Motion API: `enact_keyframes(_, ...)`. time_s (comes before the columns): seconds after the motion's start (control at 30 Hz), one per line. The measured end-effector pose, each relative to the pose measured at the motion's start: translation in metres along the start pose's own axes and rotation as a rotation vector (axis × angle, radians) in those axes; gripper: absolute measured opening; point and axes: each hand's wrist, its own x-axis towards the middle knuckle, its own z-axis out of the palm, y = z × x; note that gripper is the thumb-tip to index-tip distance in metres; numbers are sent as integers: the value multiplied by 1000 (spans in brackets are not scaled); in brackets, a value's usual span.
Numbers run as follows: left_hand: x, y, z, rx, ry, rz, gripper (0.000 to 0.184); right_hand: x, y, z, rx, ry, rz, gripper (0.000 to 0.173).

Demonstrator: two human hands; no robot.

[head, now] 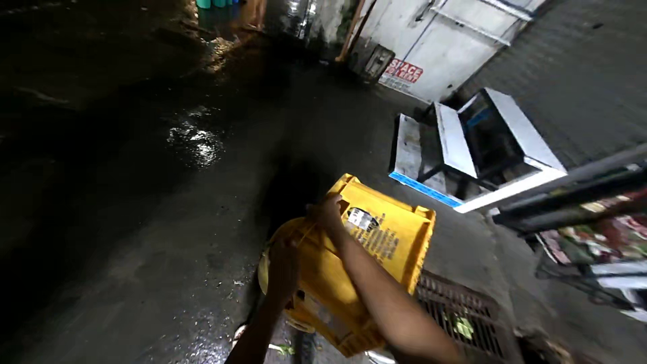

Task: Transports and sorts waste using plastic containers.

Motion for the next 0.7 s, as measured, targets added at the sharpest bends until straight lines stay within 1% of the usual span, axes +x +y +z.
enact_keyframes(0.13,13,-40,-10,-74,-12,-168,51,11,-21,57,-72,-52,37,103)
enact_keyframes(0.2,19,-55,-15,-91,27,-228,51,15,-30,82,-66,-82,14,105)
enact_keyframes(0.33,32,-85,-37,-132,165,-242,56,14,-59,120,-21,-129,-60,107)
enact_keyframes(0.4,32,-98,-48,-167,174,-240,57,11,-69,136,-32,-137,-58,106)
enact_keyframes(0.47,27,-106,-52,-192,172,-264,56,8,-71,152,-82,-152,-55,109)
enact_keyframes(0.53,26,-124,-52,-258,178,-291,55,6,-68,172,-155,-191,-76,110)
enact_keyframes(0.6,28,-151,-54,-345,164,-329,57,-4,-61,193,-189,-245,-154,104)
enact_keyframes(0.63,29,-165,-58,-375,160,-339,57,-14,-59,201,-161,-255,-228,101)
enact_keyframes(0.7,23,-180,-70,-402,123,-368,53,-52,-52,201,-7,-308,-384,91)
